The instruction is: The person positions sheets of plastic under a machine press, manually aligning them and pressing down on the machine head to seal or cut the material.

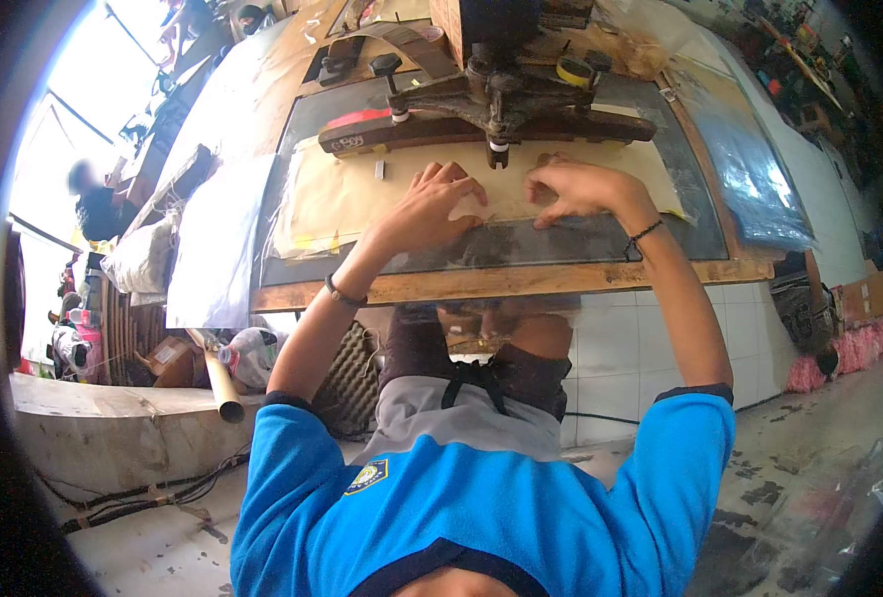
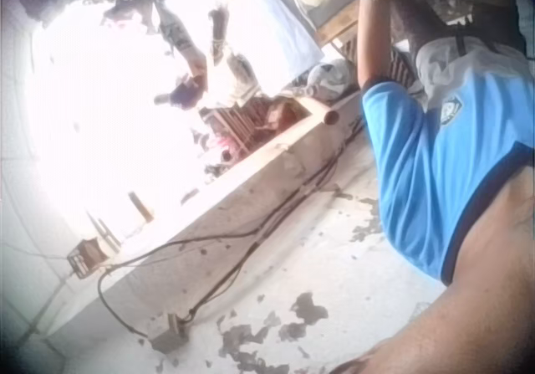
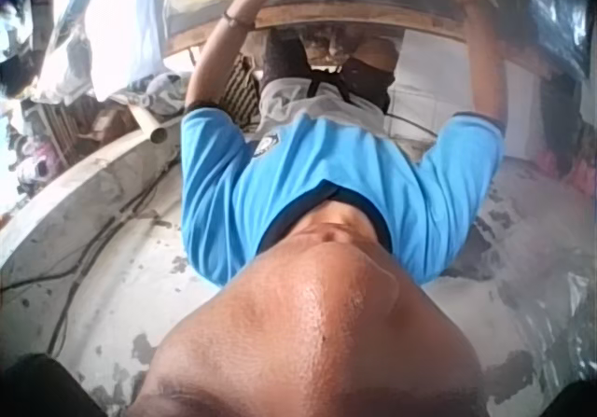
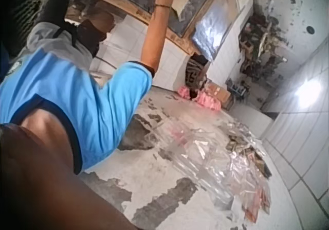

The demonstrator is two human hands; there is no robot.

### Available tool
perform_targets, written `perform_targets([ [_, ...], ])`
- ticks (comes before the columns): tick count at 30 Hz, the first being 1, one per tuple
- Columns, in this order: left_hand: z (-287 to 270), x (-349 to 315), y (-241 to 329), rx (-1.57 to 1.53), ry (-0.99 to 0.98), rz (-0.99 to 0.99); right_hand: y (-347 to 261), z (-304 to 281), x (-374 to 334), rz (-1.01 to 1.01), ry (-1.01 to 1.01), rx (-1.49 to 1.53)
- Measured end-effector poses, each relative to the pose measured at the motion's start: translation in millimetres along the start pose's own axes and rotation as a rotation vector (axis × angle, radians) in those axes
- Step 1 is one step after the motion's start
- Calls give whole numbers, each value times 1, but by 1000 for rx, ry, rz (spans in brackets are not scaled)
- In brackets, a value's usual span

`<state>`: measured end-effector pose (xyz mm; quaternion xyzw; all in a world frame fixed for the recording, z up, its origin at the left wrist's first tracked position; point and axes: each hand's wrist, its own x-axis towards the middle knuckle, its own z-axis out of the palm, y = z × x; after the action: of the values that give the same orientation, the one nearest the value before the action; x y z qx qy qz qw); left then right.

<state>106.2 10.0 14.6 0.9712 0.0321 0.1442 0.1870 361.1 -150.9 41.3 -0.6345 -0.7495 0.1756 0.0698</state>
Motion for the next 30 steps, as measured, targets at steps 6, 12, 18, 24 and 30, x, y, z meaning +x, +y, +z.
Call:
perform_targets([
  [6, -2, -7, 7, -107, -75, -111, -52, -25, 12, 391, -253, 322],
  [12, -9, -9, 8, -14, 41, 43, -26, 2, -2, -82, 200, -15],
  [18, -21, 6, 8, 171, -27, -51, -36, -2, 9, 129, 233, 31],
  [24, -19, -29, 0, 189, 26, -15, -43, 31, -15, 56, 559, -326],
  [30, -9, -66, 4, 282, 10, -13, -75, 47, -33, 144, 541, -204],
])
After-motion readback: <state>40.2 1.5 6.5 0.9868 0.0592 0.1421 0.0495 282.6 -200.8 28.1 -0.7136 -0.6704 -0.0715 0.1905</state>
